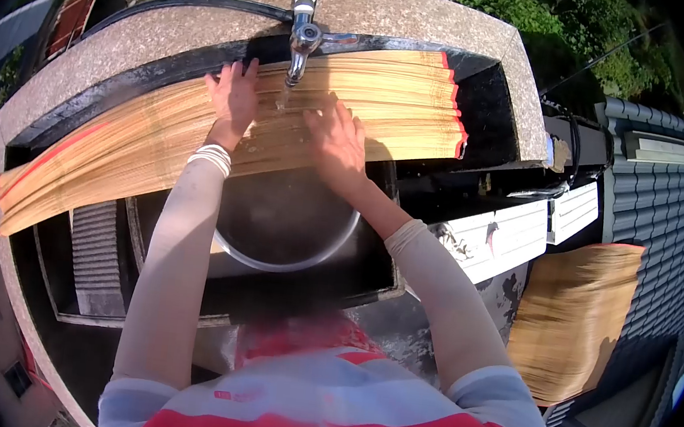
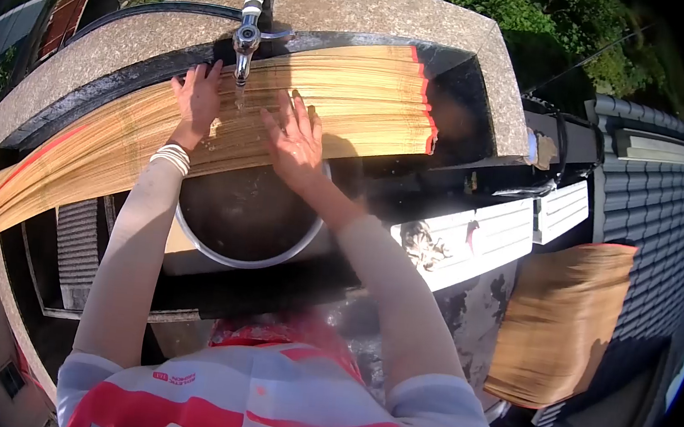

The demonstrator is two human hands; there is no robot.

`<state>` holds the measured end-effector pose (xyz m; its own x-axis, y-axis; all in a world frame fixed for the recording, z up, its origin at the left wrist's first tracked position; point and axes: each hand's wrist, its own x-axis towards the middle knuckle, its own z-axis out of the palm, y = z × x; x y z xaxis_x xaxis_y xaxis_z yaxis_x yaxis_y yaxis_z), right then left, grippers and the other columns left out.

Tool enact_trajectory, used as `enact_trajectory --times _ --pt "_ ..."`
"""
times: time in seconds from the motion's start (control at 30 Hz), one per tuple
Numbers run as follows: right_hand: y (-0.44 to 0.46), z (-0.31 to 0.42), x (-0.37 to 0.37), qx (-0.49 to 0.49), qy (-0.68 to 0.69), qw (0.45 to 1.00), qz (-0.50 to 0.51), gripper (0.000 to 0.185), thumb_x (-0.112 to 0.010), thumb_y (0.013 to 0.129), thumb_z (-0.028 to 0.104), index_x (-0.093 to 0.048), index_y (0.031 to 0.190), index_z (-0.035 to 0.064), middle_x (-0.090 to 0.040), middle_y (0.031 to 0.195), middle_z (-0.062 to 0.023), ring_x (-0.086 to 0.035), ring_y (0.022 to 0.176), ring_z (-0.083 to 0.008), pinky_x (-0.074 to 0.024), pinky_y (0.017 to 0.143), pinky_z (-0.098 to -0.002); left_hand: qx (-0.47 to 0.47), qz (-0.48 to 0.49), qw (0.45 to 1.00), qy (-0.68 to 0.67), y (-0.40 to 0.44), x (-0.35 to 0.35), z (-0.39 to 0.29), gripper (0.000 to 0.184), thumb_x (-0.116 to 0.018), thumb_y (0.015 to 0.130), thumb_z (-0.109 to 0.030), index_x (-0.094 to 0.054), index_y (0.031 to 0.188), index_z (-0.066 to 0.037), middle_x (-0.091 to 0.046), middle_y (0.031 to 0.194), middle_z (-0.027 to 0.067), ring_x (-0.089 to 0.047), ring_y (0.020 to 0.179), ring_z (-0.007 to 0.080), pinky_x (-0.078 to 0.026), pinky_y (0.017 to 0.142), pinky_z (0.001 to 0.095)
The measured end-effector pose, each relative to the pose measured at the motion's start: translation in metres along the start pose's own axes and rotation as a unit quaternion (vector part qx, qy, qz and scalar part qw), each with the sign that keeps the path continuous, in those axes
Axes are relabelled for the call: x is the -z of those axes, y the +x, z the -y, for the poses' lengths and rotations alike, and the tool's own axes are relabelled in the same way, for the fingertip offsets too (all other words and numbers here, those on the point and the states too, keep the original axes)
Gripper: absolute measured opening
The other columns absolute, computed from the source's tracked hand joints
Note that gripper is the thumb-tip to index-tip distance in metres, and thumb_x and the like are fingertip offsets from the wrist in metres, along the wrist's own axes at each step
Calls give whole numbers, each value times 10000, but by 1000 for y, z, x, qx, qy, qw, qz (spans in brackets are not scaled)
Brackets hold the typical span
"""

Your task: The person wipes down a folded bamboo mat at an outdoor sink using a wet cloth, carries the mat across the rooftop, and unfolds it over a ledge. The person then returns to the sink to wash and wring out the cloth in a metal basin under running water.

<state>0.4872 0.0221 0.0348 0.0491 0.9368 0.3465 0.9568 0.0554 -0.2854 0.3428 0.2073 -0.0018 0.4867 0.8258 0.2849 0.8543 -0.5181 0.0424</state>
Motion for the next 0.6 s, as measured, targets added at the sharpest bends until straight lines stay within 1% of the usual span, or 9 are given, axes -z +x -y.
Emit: enact_trajectory --times 0.07,0.13,0.23,0.3,0.4,0.47,0.5,0.53,0.6 --pt "-5 -3 -21 -36 -8 997 72 579 -635 779 307 -448 1315 191 -212 1474 -122 -189 1346 -380 -219 1034 -568 22 -38 998 37 -13 -4 -5 488 -531 861 -272 -430 1333 -201 -414 1351 100 -337 1287 272 -240 982 601" --pt "-2 -8 -42 -70 -13 991 113 606 -562 830 379 -360 1374 203 -148 1494 -120 -122 1364 -412 -187 1038 -603 -53 -47 997 42 -45 -1 -8 475 -525 874 -342 -465 1310 -165 -470 1330 85 -417 1247 283 -296 995 545" --pt "13 12 -92 -168 -63 983 35 594 -508 829 487 -419 1351 219 -202 1484 -123 -98 1348 -460 -151 1017 -652 -120 36 992 -3 -105 7 -13 486 -526 863 -362 -475 1293 -142 -427 1343 122 -330 1271 326 -209 996 597" --pt "20 48 -65 -120 -28 983 139 599 -448 869 446 -329 1397 188 -156 1499 -119 -128 1346 -460 -154 985 -697 -123 125 983 -48 -140 16 -18 495 -527 856 -375 -482 1281 -126 -398 1352 147 -273 1286 354 -152 996 632" --pt "35 60 -69 -62 -12 948 313 544 -336 928 472 -442 1322 112 -266 1446 -148 -103 1258 -615 -81 1013 -694 -111 240 960 -95 -168 34 -18 512 -528 845 -395 -493 1264 -103 -355 1366 184 -186 1310 396 -65 997 683" --pt "20 30 -72 34 -95 976 192 547 -403 898 428 -383 1355 128 -252 1452 -167 -148 1298 -528 -141 1000 -685 -100 289 945 -114 -168 51 -9 525 -529 838 -409 -500 1252 -88 -326 1375 208 -129 1326 425 -8 998 718" --pt "12 11 -74 84 -136 979 130 565 -436 883 406 -353 1371 135 -244 1455 -176 -171 1318 -484 -171 993 -681 -92 309 939 -124 -165 60 -4 533 -526 850 -378 -451 1314 -126 -226 1472 171 -7 1386 394 -4 986 726" --pt "8 -14 -76 99 -107 980 134 598 -439 869 437 -349 1379 139 -220 1466 -176 -149 1334 -460 -166 993 -677 -72 292 947 -114 -164 56 1 639 -577 815 -350 -340 1360 -116 -221 1467 187 -75 1366 402 -58 1005 693" --pt "11 -60 -69 130 -53 980 141 666 -444 841 500 -339 1396 146 -171 1486 -175 -104 1366 -413 -155 994 -669 -50 264 957 -106 -166 49 2 647 -571 817 -366 -336 1366 -116 -227 1463 182 -85 1364 401 -68 1007 685"
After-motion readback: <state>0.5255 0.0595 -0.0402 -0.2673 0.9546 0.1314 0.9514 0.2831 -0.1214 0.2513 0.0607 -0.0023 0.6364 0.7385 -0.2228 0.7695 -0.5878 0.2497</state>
